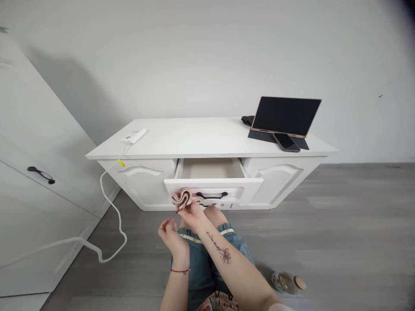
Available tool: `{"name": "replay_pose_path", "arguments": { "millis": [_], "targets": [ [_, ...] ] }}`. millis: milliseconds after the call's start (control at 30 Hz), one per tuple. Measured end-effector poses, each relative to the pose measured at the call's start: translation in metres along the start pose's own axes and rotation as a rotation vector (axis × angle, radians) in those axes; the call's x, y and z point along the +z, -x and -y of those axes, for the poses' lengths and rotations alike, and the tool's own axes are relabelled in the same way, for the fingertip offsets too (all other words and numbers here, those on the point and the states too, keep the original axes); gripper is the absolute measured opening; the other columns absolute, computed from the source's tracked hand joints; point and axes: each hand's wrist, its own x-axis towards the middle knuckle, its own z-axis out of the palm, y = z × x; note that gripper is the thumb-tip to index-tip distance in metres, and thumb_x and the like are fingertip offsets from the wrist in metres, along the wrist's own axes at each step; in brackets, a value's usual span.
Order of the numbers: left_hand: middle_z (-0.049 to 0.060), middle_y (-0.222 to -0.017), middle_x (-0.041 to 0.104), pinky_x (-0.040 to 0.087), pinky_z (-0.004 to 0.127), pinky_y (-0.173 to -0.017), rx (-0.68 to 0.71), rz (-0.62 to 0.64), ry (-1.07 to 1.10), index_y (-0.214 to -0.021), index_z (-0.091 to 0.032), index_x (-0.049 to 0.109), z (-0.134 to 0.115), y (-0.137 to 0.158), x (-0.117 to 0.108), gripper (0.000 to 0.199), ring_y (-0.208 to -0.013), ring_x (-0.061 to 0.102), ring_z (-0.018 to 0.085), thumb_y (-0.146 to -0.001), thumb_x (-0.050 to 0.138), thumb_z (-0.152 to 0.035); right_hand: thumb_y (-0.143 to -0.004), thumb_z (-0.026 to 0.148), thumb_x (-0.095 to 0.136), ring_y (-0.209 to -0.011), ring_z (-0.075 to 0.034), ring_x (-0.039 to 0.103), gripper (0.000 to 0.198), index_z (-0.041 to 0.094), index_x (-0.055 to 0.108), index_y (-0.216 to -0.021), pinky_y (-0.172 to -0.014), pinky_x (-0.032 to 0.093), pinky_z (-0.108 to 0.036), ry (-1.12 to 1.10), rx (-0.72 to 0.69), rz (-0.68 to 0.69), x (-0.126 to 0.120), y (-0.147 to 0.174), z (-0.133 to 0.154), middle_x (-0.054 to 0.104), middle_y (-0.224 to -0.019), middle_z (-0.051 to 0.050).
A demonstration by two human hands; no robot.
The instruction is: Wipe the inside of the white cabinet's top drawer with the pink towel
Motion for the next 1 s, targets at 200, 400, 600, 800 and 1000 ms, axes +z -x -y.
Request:
{"name": "replay_pose_path", "arguments": {
  "millis": [200,400,600,800,1000],
  "targets": [
    [0.001,-0.082,0.064,0.048,0.03,-0.087,-0.283,0.199,0.024,-0.076,-0.021,0.054,0.019,0.005,0.014,0.008,-0.078,0.064,0.012,-0.08,0.054,-0.014,-0.091,0.014,0.045,-0.091,-0.004,0.063,0.024,0.005,0.054,-0.111,-0.071,0.051,-0.013,-0.665,0.37,0.312,-0.012,0.024,0.058,0.062,-0.102,-0.006],
    [0.007,-0.078,0.07,0.053,0.031,-0.08,-0.626,0.514,0.032,-0.074,-0.018,0.062,0.036,0.026,0.06,0.013,-0.077,0.068,0.016,-0.077,0.053,-0.008,-0.082,-0.001,0.044,-0.091,-0.009,0.065,0.037,0.009,0.055,-0.115,-0.072,0.055,-0.02,-0.727,0.231,0.369,-0.068,0.048,0.11,0.059,-0.11,-0.009],
    [0.001,-0.071,0.069,0.053,0.032,-0.079,-0.592,0.63,0.063,-0.068,-0.019,0.058,0.048,0.033,0.086,0.014,-0.068,0.065,0.012,-0.074,0.067,-0.01,-0.089,0.002,0.029,-0.091,-0.007,0.065,0.036,0.013,0.049,-0.117,-0.075,0.056,-0.022,-0.834,0.193,0.424,-0.132,0.06,0.172,0.06,-0.104,-0.007],
    [-0.001,-0.068,0.067,0.053,0.035,-0.081,-0.488,0.705,-0.015,-0.066,-0.017,0.058,0.057,0.013,0.1,0.02,-0.064,0.062,0.01,-0.067,0.077,-0.012,-0.087,0.004,0.033,-0.085,-0.007,0.064,0.034,0.016,0.044,-0.117,-0.073,0.057,-0.021,-0.966,0.092,0.223,-0.192,0.066,0.213,0.06,-0.099,-0.006],
    [0.0,-0.069,0.068,0.05,0.038,-0.088,-0.508,0.712,-0.144,-0.063,-0.018,0.054,0.061,-0.007,0.141,0.026,-0.063,0.061,0.01,-0.066,0.08,-0.013,-0.085,0.013,0.05,-0.082,-0.008,0.064,0.035,0.019,0.048,-0.119,-0.071,0.057,-0.02,-0.705,0.009,0.094,-0.249,0.095,0.179,0.063,-0.1,-0.004]
  ]
}}
